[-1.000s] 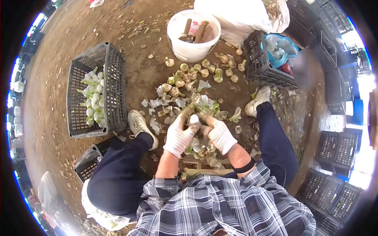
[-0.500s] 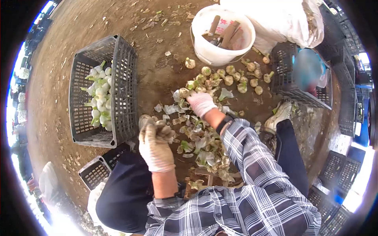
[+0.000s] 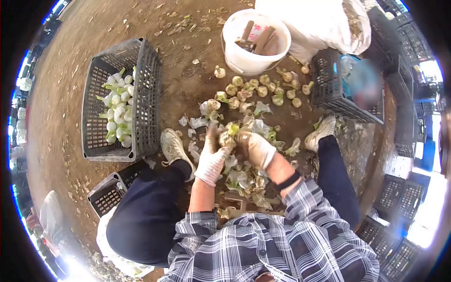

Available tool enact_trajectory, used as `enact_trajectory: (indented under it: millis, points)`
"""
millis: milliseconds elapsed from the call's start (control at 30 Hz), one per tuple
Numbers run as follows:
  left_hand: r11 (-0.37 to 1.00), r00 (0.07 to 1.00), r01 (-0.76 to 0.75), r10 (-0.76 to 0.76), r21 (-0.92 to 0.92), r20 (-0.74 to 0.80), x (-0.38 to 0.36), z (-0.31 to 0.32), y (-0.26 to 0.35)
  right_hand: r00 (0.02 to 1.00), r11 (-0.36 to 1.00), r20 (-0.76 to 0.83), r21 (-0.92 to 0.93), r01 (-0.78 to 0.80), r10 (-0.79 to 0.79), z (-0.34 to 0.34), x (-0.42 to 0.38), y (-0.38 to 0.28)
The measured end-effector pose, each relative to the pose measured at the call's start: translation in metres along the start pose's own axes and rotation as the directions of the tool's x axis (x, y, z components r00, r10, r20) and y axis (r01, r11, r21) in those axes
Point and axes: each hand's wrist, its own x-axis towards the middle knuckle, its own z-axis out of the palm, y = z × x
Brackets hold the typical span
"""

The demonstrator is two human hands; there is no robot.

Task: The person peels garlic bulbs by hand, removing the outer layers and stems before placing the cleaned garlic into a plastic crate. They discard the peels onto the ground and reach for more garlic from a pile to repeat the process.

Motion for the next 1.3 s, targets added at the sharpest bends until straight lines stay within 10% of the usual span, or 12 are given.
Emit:
enact_trajectory:
  millis: [200, 333, 567, 1067, 1300]
  points:
    - [0.975, 0.996, -0.082, 0.074, 0.207, 0.045, -0.037, 0.054, 0.037, 0.915, 0.947, -0.265, -0.189, 0.261, -0.305, 0.043, -0.092, -0.023]
    - [0.432, 0.893, -0.407, 0.375, 0.805, 0.25, -0.056, 0.073, 0.049, 0.877, 0.907, -0.281, -0.284, 0.312, -0.389, 0.058, -0.113, -0.033]
    - [0.272, 0.866, -0.415, 0.411, 0.868, 0.285, -0.083, 0.087, 0.063, 0.913, 0.911, -0.191, -0.282, 0.302, -0.362, 0.072, -0.142, -0.038]
    - [0.599, 0.909, -0.41, 0.334, 0.688, 0.251, -0.097, 0.082, 0.076, 0.914, 0.773, -0.022, -0.543, 0.329, -0.405, 0.056, -0.157, -0.038]
    - [0.999, 0.995, 0.046, -0.043, -0.023, 0.094, -0.1, 0.088, 0.072, 0.858, 0.818, -0.12, -0.391, 0.421, -0.499, 0.066, -0.151, -0.026]
